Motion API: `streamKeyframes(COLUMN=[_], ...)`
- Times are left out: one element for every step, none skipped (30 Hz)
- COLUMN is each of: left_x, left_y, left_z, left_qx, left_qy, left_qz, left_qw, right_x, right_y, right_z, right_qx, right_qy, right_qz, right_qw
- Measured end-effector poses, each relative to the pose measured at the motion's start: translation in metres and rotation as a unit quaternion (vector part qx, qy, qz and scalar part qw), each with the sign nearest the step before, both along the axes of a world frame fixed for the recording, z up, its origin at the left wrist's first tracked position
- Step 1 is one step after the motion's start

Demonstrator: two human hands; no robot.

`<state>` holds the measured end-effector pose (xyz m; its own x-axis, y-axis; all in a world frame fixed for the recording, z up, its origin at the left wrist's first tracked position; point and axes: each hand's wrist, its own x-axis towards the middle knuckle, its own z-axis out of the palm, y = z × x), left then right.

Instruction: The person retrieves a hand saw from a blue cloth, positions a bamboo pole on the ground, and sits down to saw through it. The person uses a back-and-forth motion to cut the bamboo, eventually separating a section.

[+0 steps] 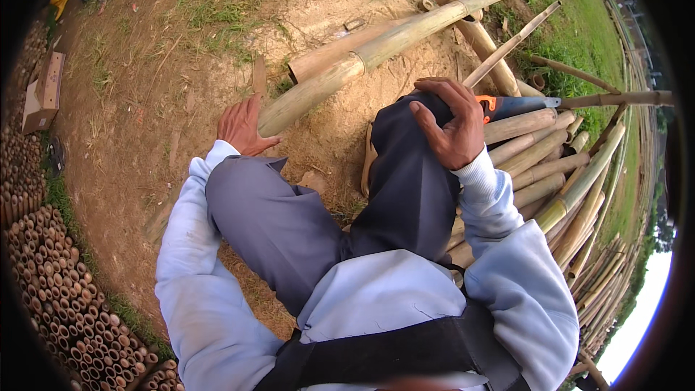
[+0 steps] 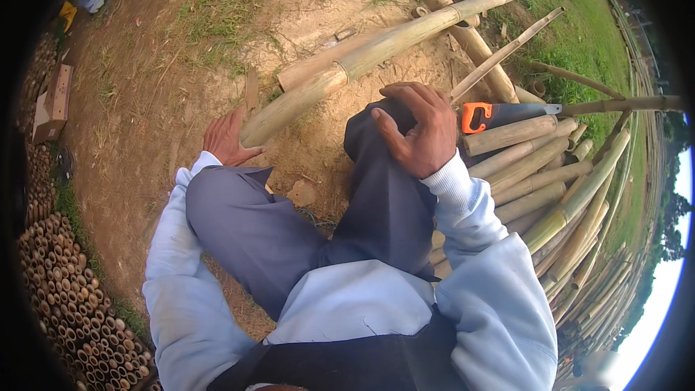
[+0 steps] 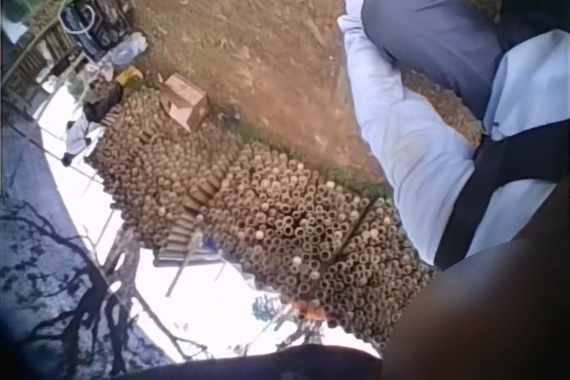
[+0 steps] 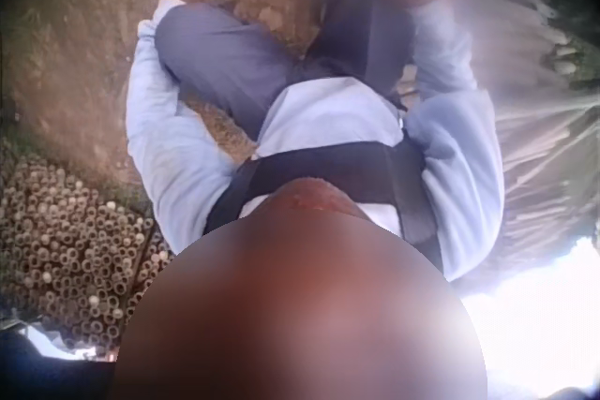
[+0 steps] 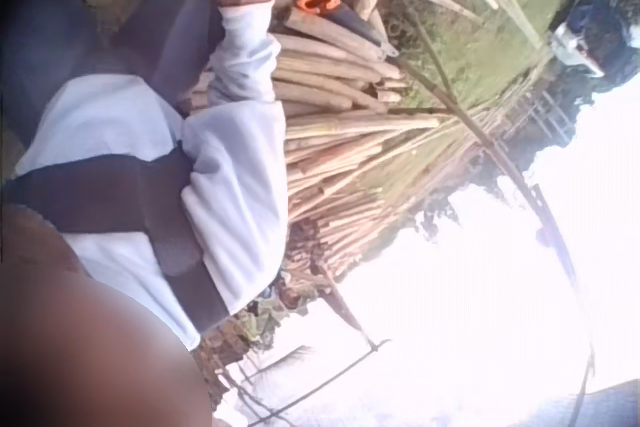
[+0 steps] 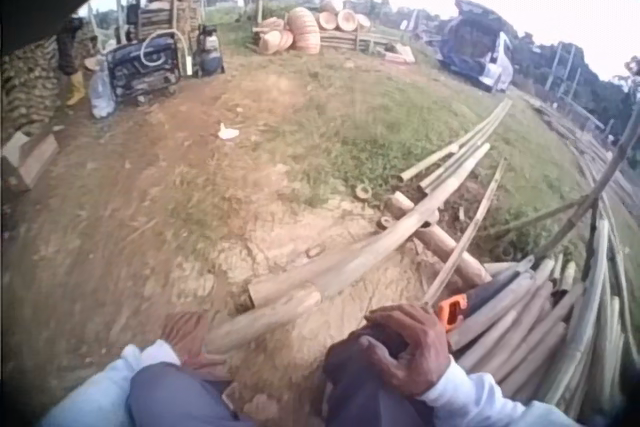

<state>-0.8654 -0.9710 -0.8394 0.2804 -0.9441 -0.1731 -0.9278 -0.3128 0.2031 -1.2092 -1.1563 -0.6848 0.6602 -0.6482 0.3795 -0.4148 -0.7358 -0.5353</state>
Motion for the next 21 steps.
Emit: streamKeyframes(left_x=[-0.003,-0.006,-0.008,-0.009,-0.007,-0.008,-0.005,-0.004,-0.004,-0.003,0.000,0.004,0.008,0.014,0.024,0.037,0.055,0.075,0.094,0.109,0.117], left_y=[-0.011,-0.019,-0.025,-0.027,-0.032,-0.029,-0.031,-0.028,-0.024,-0.021,-0.013,-0.004,0.010,0.030,0.058,0.087,0.118,0.145,0.170,0.202,0.224], left_z=[0.001,0.001,-0.001,-0.003,-0.005,-0.007,-0.009,-0.010,-0.011,-0.012,-0.013,-0.014,-0.019,-0.024,-0.031,-0.039,-0.047,-0.057,-0.067,-0.070,-0.074], left_qx=[-0.003,0.002,0.004,0.023,0.119,0.076,0.104,0.097,0.066,0.040,0.041,0.044,0.050,0.048,0.026,0.038,-0.017,0.066,0.108,0.057,0.033], left_qy=[-0.009,-0.018,-0.027,-0.006,0.023,0.025,0.048,0.047,0.056,0.064,0.049,0.036,0.024,0.015,0.004,-0.007,-0.023,-0.016,-0.012,-0.014,-0.031], left_qz=[-0.014,-0.015,-0.019,-0.008,0.013,0.012,0.025,0.019,0.013,0.012,0.003,-0.006,-0.017,0.001,0.007,0.013,-0.007,0.038,0.068,0.082,0.086], left_qw=[1.000,1.000,0.999,1.000,0.992,0.997,0.993,0.994,0.996,0.997,0.998,0.998,0.998,0.999,1.000,0.999,1.000,0.997,0.992,0.995,0.995], right_x=[0.001,0.002,0.004,0.006,0.008,0.011,0.015,0.019,0.024,0.030,0.035,0.039,0.041,0.042,0.041,0.039,0.035,0.029,0.022,0.013,0.000], right_y=[0.001,0.000,0.001,0.000,0.001,0.001,0.003,0.003,0.005,0.006,0.007,0.008,0.009,0.009,0.009,0.009,0.007,0.003,-0.003,-0.013,-0.023], right_z=[0.000,0.000,0.000,0.000,0.000,-0.001,-0.002,-0.002,-0.003,-0.003,-0.004,-0.003,-0.004,-0.004,-0.004,-0.005,-0.008,-0.012,-0.018,-0.026,-0.035], right_qx=[-0.001,-0.004,-0.016,-0.002,-0.001,-0.009,-0.008,-0.008,-0.007,-0.015,-0.027,-0.036,-0.042,-0.024,-0.019,-0.003,0.027,0.055,0.106,0.141,0.193], right_qy=[0.000,0.001,0.014,0.012,0.020,0.011,0.016,0.022,0.027,0.035,0.037,0.039,0.042,0.076,0.061,0.009,-0.012,-0.031,-0.085,-0.104,-0.138], right_qz=[0.003,-0.003,-0.002,0.004,0.007,0.012,0.016,0.023,0.029,0.039,0.050,0.060,0.070,0.069,0.068,0.078,0.078,0.079,0.098,0.087,0.058], right_qw=[1.000,1.000,1.000,1.000,1.000,1.000,1.000,0.999,0.999,0.999,0.998,0.997,0.996,0.994,0.996,0.997,0.997,0.995,0.986,0.981,0.970])
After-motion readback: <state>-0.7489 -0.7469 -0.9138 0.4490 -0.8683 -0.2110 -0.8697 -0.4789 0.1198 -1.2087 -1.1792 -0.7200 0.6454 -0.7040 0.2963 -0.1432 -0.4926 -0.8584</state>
